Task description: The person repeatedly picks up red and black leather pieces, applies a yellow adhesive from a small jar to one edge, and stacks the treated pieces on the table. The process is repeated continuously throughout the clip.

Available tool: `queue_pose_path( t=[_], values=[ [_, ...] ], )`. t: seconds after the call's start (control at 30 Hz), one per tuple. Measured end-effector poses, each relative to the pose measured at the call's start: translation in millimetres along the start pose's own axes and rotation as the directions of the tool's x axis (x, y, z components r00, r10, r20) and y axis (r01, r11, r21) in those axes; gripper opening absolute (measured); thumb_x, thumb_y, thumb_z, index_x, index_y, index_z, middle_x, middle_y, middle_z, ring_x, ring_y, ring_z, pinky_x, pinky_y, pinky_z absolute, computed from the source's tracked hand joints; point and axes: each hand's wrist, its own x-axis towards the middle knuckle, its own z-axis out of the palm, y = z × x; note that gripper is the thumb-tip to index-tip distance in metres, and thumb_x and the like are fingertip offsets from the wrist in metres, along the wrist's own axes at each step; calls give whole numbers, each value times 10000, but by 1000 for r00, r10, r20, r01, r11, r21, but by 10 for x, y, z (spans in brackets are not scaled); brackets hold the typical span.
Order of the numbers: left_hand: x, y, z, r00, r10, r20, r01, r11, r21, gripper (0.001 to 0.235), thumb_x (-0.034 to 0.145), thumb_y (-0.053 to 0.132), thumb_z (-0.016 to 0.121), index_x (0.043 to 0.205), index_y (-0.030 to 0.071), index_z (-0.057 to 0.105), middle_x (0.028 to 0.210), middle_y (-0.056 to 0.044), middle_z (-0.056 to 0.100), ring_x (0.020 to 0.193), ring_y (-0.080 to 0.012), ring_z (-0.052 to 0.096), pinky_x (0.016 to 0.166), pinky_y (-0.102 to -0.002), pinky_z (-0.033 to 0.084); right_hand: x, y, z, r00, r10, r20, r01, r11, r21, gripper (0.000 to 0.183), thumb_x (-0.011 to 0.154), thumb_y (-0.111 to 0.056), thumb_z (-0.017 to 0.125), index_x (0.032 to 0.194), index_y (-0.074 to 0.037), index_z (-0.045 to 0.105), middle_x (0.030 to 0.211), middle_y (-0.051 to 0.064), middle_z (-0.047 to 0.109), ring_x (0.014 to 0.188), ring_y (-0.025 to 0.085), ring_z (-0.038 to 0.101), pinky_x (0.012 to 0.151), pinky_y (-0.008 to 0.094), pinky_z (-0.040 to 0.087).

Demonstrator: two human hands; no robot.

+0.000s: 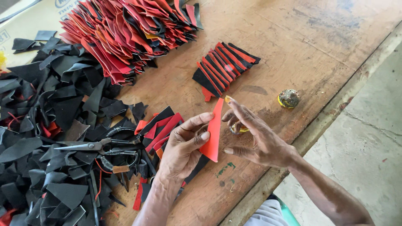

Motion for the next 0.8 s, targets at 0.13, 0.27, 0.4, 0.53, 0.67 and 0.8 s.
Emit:
queue_pose_path(
  t=[0.13, 0.27, 0.4, 0.53, 0.67, 0.8],
  values=[
    [-10, 11, 4, 1000, -13, 18, 13, 1000, 3, 420, 904, -76, 703, 1317, -49, 630, 1280, -139, 673, 1173, -201, 652, 1012, -353, 544, -1, 50, 8, 1000, 12, 16, -11, 997, -76, 1080, 871, -374, 799, 1648, -106, 99, 1437, 126, 537, 1155, 208, 581, 1007, 385, 535],
    [-5, 13, 1, 1000, -6, 9, 6, 1000, -3, 432, 894, -80, 711, 1317, -44, 628, 1291, -132, 667, 1185, -198, 643, 1027, -350, 536, 7, 58, 50, 998, 6, 58, 4, 985, -173, 1066, 874, -419, 769, 1641, -97, 102, 1424, 138, 527, 1182, 230, 562, 1098, 481, 469],
    [0, 21, 5, 1000, 6, 15, -6, 1000, -27, 446, 881, -71, 715, 1314, -37, 613, 1305, -130, 663, 1212, -201, 645, 1044, -351, 538, -16, -19, 81, 993, 58, 105, -32, 972, -233, 1009, 884, -449, 732, 1632, -124, 138, 1429, 147, 502, 1256, 269, 526, 1108, 512, 436],
    [-1, 40, 1, 999, 37, 39, -36, 999, -31, 485, 891, -90, 720, 1357, -40, 596, 1321, -123, 645, 1188, -197, 640, 1020, -344, 542, -77, -81, 94, 994, 12, 107, 17, 964, -265, 923, 924, -449, 702, 1635, -163, 187, 1444, 169, 479, 1319, 316, 494, 1125, 524, 428],
    [-3, 59, -3, 997, 63, 36, -61, 997, -41, 504, 884, -105, 717, 1366, -40, 585, 1342, -117, 632, 1179, -196, 642, 1016, -343, 553, -97, -61, 164, 993, -53, 105, 89, 920, -380, 849, 920, -405, 706, 1610, -182, 265, 1424, 154, 490, 1289, 305, 510, 1109, 492, 469],
    [7, 72, -16, 996, 81, 22, -79, 995, -65, 490, 899, -109, 707, 1368, -42, 581, 1346, -118, 626, 1169, -199, 644, 997, -355, 561, -153, -109, 281, 966, -214, 143, 257, 790, -556, 799, 895, -302, 735, 1555, -172, 302, 1377, 155, 536, 1231, 285, 541, 1054, 487, 490]
  ],
)
